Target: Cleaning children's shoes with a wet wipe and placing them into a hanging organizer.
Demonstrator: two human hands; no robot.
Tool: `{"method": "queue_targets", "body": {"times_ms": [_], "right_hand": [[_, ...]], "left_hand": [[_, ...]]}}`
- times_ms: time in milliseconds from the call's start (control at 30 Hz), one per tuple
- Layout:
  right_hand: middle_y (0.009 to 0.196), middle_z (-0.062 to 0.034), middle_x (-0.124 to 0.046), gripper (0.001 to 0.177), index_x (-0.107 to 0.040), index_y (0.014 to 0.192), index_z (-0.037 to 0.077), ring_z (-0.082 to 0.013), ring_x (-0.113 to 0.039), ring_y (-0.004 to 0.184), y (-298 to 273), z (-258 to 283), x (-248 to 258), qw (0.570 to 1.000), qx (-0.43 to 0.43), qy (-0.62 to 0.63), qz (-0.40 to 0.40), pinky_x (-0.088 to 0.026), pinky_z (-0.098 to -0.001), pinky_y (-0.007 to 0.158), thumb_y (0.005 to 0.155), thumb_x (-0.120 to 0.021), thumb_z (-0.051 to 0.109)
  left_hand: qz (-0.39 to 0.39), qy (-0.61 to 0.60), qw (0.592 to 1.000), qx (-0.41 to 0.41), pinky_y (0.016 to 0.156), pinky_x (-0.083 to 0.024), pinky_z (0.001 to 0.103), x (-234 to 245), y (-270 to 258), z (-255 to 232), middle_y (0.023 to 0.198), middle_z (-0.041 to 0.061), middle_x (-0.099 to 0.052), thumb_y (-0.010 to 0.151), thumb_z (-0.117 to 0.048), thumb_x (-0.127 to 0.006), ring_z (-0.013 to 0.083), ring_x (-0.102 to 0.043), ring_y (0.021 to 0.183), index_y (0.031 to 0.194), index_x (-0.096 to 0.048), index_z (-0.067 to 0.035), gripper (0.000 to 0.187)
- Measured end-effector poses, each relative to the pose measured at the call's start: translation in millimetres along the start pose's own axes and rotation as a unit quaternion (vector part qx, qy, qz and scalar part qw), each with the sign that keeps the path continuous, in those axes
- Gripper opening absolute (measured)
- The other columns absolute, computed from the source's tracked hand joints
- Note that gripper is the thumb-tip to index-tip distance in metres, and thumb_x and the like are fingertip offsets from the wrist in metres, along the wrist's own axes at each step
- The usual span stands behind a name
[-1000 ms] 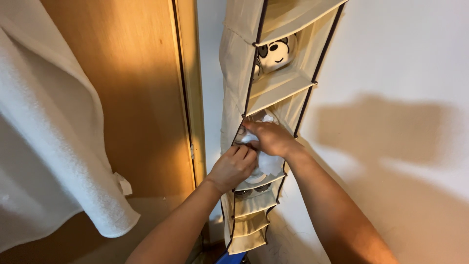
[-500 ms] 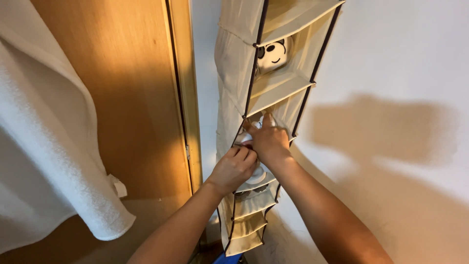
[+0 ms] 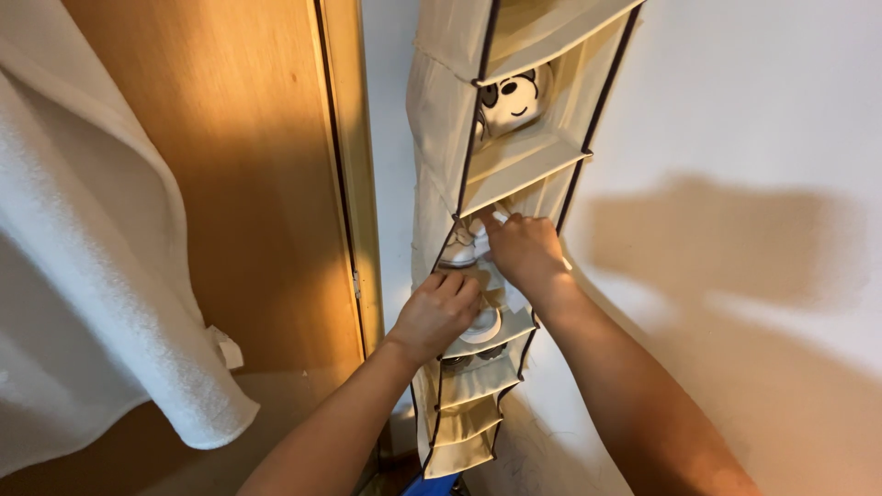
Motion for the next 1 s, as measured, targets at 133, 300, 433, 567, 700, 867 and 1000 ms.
{"method": "queue_targets", "body": {"times_ms": [133,300,433,567,700,867,1000], "right_hand": [[0.106,-0.016,-0.072,0.053,-0.05,0.149,0.016,-0.0309,-0.074,0.094,0,2,-6,1.0,-0.017,-0.006,0.014,-0.057,-0.0433,0.076,0.099,-0.058,0.029],[0.141,-0.0117,-0.058,0.033,-0.059,0.136,0.022,-0.0287,-0.075,0.092,-2,-2,0,1.0,-0.019,-0.02,0.004,-0.058,-0.0425,0.073,0.103,-0.058,0.021],[0.14,-0.0106,-0.055,0.063,-0.054,0.141,0.022,-0.0294,-0.073,0.099,-12,1,19,1.0,0.019,0.017,-0.009,-0.058,-0.0422,0.077,0.082,-0.072,0.037],[0.13,-0.018,-0.06,0.048,-0.055,0.137,0.019,-0.033,-0.074,0.098,-20,10,27,0.996,-0.059,0.064,0.005,-0.059,-0.0442,0.079,0.098,-0.063,0.046],[0.121,-0.0173,-0.064,0.052,-0.055,0.136,0.02,-0.0343,-0.07,0.104,-14,33,14,0.993,-0.069,0.058,0.079,-0.057,-0.0439,0.082,0.096,-0.063,0.052],[0.123,-0.0169,-0.06,0.048,-0.056,0.137,0.028,-0.0341,-0.072,0.099,2,35,-1,0.988,-0.104,0.106,0.047,-0.059,-0.0439,0.078,0.093,-0.065,0.045],[0.128,-0.0152,-0.06,0.042,-0.065,0.126,0.026,-0.0325,-0.07,0.105,34,33,-24,0.986,-0.117,0.113,0.045,-0.058,-0.044,0.082,0.092,-0.065,0.05]], "left_hand": [[0.018,0.013,1.0,-0.005,0.075,-0.05,0.034,1,3,-1,0.089,0.002,-0.059,0.081,-0.015,-0.066,0.022,-0.061,0.09,0.081,-0.071,-0.012,0.006],[0.032,0.014,0.999,-0.003,0.073,-0.05,0.034,-2,5,-2,0.087,0.004,-0.06,0.084,-0.015,-0.066,0.0226,-0.061,0.087,0.08,-0.07,-0.012,0.007],[0.021,0.007,1.0,0.0,0.075,-0.051,0.034,1,5,-3,0.088,0.004,-0.061,0.082,-0.015,-0.065,0.023,-0.062,0.089,0.08,-0.071,-0.011,0.007],[0.002,0.008,1.0,0.006,0.075,-0.05,0.034,1,4,-3,0.09,0.005,-0.062,0.078,-0.015,-0.065,0.0228,-0.062,0.089,0.085,-0.073,-0.009,0.012],[-0.002,0.017,1.0,-0.023,0.078,-0.051,0.034,1,1,-3,0.089,0.005,-0.06,0.078,-0.015,-0.065,0.0236,-0.062,0.089,0.085,-0.074,-0.008,0.013],[-0.024,-0.059,0.998,-0.018,0.074,-0.049,0.036,-4,-2,1,0.088,0.004,-0.059,0.08,-0.014,-0.067,0.0224,-0.06,0.087,0.074,-0.069,-0.011,0.007],[-0.04,-0.068,0.997,-0.017,0.074,-0.048,0.036,3,-1,2,0.089,0.003,-0.059,0.081,-0.013,-0.068,0.0216,-0.059,0.087,0.075,-0.068,-0.01,0.006]]}}
Point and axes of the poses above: each hand's wrist, its own y-axis towards the middle knuckle, its own x-axis out of the back of the hand, z = x × y, the point moved 3 cm from there along y, towards the middle knuckle
